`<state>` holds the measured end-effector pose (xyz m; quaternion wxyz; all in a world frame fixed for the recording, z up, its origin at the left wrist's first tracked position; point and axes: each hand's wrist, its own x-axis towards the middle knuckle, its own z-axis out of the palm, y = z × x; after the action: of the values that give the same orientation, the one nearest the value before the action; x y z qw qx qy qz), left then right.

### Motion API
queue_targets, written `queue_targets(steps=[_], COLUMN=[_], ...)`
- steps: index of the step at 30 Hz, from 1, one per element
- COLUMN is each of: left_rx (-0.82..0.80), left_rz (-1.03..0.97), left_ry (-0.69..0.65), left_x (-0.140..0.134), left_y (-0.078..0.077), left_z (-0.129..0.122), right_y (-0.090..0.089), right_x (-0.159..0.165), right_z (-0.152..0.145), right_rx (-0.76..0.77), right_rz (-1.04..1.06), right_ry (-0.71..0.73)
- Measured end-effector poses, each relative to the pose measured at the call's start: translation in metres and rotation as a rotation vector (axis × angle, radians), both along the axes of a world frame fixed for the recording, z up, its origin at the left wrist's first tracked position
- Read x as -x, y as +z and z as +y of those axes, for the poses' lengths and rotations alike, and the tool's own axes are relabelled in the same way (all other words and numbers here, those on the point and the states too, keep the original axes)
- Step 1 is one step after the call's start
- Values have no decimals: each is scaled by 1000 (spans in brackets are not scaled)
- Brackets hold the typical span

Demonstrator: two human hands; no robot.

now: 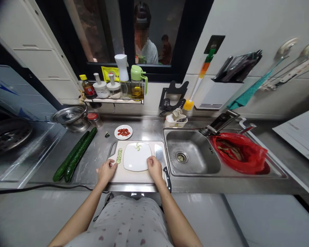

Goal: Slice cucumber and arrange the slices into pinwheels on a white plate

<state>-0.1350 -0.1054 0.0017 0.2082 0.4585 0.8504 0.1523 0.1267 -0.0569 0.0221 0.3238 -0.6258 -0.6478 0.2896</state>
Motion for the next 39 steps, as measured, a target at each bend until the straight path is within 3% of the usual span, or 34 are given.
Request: queue_targets(steps=[16, 26, 30, 34, 39], left_rx=[-58, -207, -285, -430, -561], left_rz=[14, -105, -246, -529, -787], left_ry=[13, 48, 97, 104, -27], left_x=[-9, -18, -16, -18, -35], left_y=[-6, -12, -12, 0, 44], left_z=[9, 10, 9, 14, 24], right_y=[0, -4, 0, 9, 31], right_x=[1, 0, -1, 3, 16], right_z=[-3, 0, 1, 2, 6], right_rx=[-23, -14, -26, -39, -102], right_rz=[20, 35, 38, 52, 117], right_ry=[25, 42, 53, 51, 84])
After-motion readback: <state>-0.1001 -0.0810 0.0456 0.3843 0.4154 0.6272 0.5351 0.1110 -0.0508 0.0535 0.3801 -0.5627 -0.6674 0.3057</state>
